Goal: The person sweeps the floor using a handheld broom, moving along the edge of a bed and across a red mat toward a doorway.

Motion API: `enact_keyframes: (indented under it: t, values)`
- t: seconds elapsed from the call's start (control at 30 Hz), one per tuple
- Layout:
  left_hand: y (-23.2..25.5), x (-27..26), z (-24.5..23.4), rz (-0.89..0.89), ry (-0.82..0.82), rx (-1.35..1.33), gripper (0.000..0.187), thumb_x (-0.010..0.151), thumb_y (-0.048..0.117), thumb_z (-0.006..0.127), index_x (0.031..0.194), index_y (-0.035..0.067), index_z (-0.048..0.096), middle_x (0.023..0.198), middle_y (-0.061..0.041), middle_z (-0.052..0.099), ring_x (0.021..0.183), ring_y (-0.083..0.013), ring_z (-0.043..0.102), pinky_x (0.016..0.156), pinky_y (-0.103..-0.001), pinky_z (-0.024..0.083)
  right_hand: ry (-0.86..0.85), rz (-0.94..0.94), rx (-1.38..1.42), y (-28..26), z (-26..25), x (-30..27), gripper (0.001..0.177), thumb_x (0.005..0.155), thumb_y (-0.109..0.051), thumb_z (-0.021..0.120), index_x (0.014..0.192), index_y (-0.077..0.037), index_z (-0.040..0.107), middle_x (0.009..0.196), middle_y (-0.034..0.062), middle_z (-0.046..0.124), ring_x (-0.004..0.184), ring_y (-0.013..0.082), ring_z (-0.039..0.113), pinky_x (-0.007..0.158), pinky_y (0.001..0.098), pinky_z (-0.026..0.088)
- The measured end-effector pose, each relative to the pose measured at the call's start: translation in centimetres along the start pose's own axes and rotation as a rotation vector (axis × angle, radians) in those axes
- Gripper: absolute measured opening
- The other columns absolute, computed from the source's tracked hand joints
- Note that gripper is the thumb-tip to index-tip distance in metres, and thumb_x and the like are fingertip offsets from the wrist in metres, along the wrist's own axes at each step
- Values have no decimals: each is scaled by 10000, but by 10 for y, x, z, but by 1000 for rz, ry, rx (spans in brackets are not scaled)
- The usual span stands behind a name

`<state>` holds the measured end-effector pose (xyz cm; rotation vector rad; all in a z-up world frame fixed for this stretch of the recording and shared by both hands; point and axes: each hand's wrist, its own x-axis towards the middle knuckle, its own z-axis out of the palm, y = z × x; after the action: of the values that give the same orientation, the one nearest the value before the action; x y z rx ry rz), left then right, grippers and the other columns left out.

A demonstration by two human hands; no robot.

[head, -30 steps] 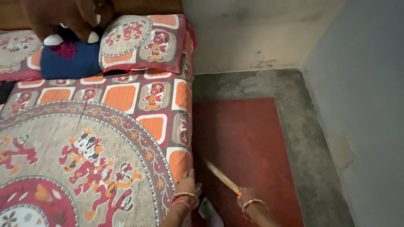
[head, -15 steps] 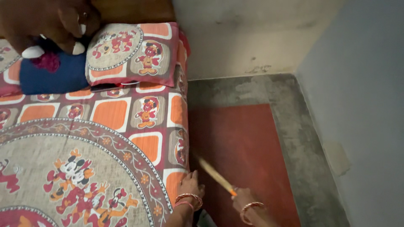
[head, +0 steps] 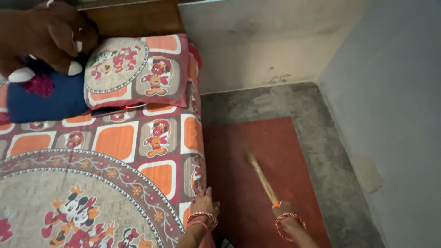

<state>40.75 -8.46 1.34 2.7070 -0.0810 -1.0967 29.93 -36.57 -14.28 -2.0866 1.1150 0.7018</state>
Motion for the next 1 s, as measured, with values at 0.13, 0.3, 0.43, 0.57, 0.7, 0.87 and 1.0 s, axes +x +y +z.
enact_keyframes:
  t: [0.13, 0.3, 0.43, 0.57, 0.7, 0.87, 1.0]
  values:
    - [0, 3, -3, 4, 8, -9, 751, 986, 335, 663, 1590, 146, 259, 1633, -80, 339, 1499, -244, 363, 1269, -454, 280, 11, -7, 102, -34, -13, -50, 411, 991, -310, 631, 1338, -89, 632, 1074, 128, 758, 898, 261, 745, 767, 397, 575]
    - [4, -3, -11, 13, 22, -21, 683, 989, 318, 654, 1566, 127, 343, 1603, -101, 413, 1423, -262, 492, 1241, -440, 366, -11, -109, -150, -94, -11, -118, 527, 937, -331, 700, 1433, -217, 563, 1198, 120, 727, 1048, 286, 727, 923, 395, 580]
    - [0, -12, -27, -4, 20, -111, 713, 987, 304, 680, 1573, 155, 301, 1646, -87, 293, 1419, -317, 452, 1210, -455, 372, -163, -140, -131, -129, -4, -126, 526, 932, -186, 651, 1443, -267, 558, 1140, 97, 754, 965, 253, 793, 893, 379, 657]
    - [-14, -15, -41, -9, 67, -110, 824, 966, 290, 680, 1616, 116, 205, 1539, -126, 440, 1290, -358, 572, 1134, -440, 478, -90, -273, -338, -119, 1, -94, 308, 932, -262, 714, 1233, -195, 709, 1096, 72, 758, 941, 232, 715, 870, 386, 576]
    - [-28, -10, -52, 27, 140, -213, 626, 932, 284, 704, 1473, 92, 452, 1404, -142, 584, 1231, -353, 631, 1098, -428, 514, -42, -129, -192, -85, -14, -50, 267, 925, -245, 671, 1140, -106, 744, 1016, 124, 777, 823, 249, 725, 755, 399, 568]
    - [-24, -1, -58, -4, 92, -280, 434, 959, 288, 649, 1356, 120, 597, 1312, -129, 666, 1187, -320, 686, 1056, -427, 557, -48, 90, 386, -81, -40, -20, 316, 938, -201, 662, 1189, -8, 648, 1008, 265, 729, 778, 360, 720, 706, 535, 586]
    - [-4, 14, -73, -15, 103, -217, 452, 975, 325, 671, 1362, 104, 592, 1296, -179, 661, 1210, -357, 648, 1081, -437, 515, 100, -61, 188, -123, -43, -27, 378, 939, -292, 653, 1194, -17, 700, 982, 197, 783, 810, 296, 772, 723, 437, 601]
